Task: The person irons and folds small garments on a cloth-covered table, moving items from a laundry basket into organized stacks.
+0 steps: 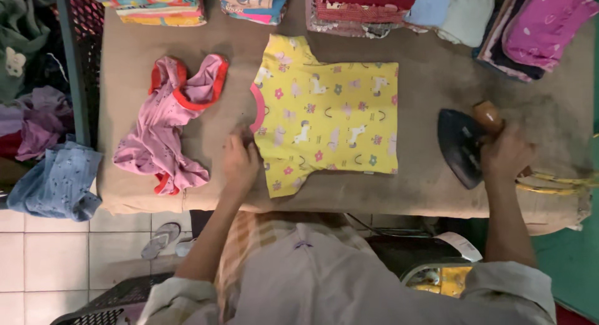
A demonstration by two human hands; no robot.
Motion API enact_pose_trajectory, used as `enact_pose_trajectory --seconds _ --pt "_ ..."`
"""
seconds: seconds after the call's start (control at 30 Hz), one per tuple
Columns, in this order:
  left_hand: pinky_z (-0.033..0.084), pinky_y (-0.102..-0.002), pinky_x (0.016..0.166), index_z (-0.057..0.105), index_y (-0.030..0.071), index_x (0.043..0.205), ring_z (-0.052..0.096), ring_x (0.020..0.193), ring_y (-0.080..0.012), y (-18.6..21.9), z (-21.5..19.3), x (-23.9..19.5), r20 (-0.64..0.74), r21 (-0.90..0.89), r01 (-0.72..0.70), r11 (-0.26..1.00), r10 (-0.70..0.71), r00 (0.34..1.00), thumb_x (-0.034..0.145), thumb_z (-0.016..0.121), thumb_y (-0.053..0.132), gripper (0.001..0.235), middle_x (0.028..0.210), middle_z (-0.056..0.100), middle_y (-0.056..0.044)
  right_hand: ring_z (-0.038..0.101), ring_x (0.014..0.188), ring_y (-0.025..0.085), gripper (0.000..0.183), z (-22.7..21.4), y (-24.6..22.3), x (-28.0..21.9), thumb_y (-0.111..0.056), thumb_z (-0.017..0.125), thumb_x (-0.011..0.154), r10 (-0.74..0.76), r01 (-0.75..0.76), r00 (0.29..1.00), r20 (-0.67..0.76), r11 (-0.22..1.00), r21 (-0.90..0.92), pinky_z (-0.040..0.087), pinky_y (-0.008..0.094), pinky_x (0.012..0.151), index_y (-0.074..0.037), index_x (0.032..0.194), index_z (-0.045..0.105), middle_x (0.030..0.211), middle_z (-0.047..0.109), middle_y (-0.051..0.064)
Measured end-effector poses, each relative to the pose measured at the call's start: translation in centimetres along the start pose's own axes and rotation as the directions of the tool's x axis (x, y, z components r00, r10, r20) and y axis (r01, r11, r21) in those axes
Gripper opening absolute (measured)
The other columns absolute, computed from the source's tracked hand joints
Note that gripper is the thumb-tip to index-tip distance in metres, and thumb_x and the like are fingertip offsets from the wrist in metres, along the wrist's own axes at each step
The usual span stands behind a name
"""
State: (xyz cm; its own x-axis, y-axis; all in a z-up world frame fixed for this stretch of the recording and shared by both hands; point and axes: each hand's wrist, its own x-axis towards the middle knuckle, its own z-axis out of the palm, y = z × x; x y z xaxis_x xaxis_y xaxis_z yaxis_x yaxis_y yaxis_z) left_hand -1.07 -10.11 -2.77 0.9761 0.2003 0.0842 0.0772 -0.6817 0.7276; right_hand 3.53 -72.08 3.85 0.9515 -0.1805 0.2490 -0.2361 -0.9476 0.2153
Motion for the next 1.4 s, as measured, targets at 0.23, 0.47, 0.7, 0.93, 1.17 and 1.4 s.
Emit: enact_pose_trajectory --seconds 0.23,0.47,0.7,0.93,1.17,1.4 --pt "0.040 -0.055 0.102 0.063 0.006 0.119 0.046 0.129 -0.0466 2.0 -4.3 -4.0 0.310 -0.005 -0.568 0.823 0.542 0.781 0.073 0.074 0.021 0.050 0.132 0.052 -0.024 0.053 0.129 0.038 0.055 -2.7 -8.6 -7.7 -0.021 0.074 0.090 -0.558 0.561 0.825 -0.090 0.792 0.238 0.033 0.061 0.117 -0.009 0.142 0.063 0.141 0.060 0.018" --pt "0.044 -0.054 0.103 0.062 0.005 0.121 0.060 0.117 -0.0370 1.4 -1.7 -0.5 0.289 -0.212 -0.334 0.919 0.385 0.877 0.089 0.061 0.015 0.034 0.116 0.067 -0.019 0.066 0.115 0.024 0.028 0.1 -14.7 -7.8 -0.021 0.072 0.094 -0.444 0.281 0.886 0.135 0.745 0.606 0.046 0.045 0.104 -0.014 0.120 0.067 0.124 0.071 0.006" --pt "0.053 -0.053 0.081 0.041 0.002 0.144 0.069 0.093 -0.0413 5.3 2.7 5.7 0.152 -0.134 0.179 0.975 -0.158 0.976 0.102 0.060 0.033 0.055 0.101 0.072 -0.023 0.069 0.094 0.030 0.044 1.9 -18.7 -2.6 -0.027 0.070 0.102 -0.022 -0.229 0.965 0.261 0.413 0.881 0.054 0.039 0.082 0.000 0.134 0.057 0.105 0.072 0.019" --pt "0.052 -0.056 0.064 0.038 0.009 0.153 0.069 0.072 -0.0432 4.6 3.1 4.6 0.175 0.295 -0.072 0.953 0.021 0.984 0.102 0.052 0.019 0.053 0.102 0.070 -0.023 0.067 0.093 0.048 0.034 -0.3 -21.7 -3.8 -0.023 0.061 0.106 0.048 -0.184 0.978 0.203 0.659 0.730 0.051 0.053 0.075 -0.001 0.132 0.059 0.100 0.071 0.028" --pt "0.050 -0.054 0.082 0.052 0.001 0.123 0.064 0.092 -0.0423 2.4 1.6 3.4 -0.039 0.235 -0.034 0.972 0.044 0.998 0.097 0.069 0.031 0.043 0.102 0.065 -0.024 0.068 0.086 0.044 0.032 -0.9 -20.8 -5.9 -0.030 0.065 0.103 0.071 -0.160 0.986 0.151 0.658 0.735 0.053 0.052 0.074 0.002 0.110 0.062 0.096 0.069 0.023" --pt "0.043 -0.051 0.093 0.066 0.002 0.109 0.054 0.107 -0.0427 3.1 0.5 0.0 -0.112 0.255 -0.113 0.960 0.145 0.983 0.090 0.072 0.030 0.035 0.117 0.060 -0.021 0.062 0.078 0.043 0.037 -1.5 -20.5 -8.1 -0.033 0.074 0.093 -0.058 -0.022 0.990 0.125 0.828 0.560 0.047 0.055 0.070 0.000 0.084 0.062 0.079 0.064 0.021"
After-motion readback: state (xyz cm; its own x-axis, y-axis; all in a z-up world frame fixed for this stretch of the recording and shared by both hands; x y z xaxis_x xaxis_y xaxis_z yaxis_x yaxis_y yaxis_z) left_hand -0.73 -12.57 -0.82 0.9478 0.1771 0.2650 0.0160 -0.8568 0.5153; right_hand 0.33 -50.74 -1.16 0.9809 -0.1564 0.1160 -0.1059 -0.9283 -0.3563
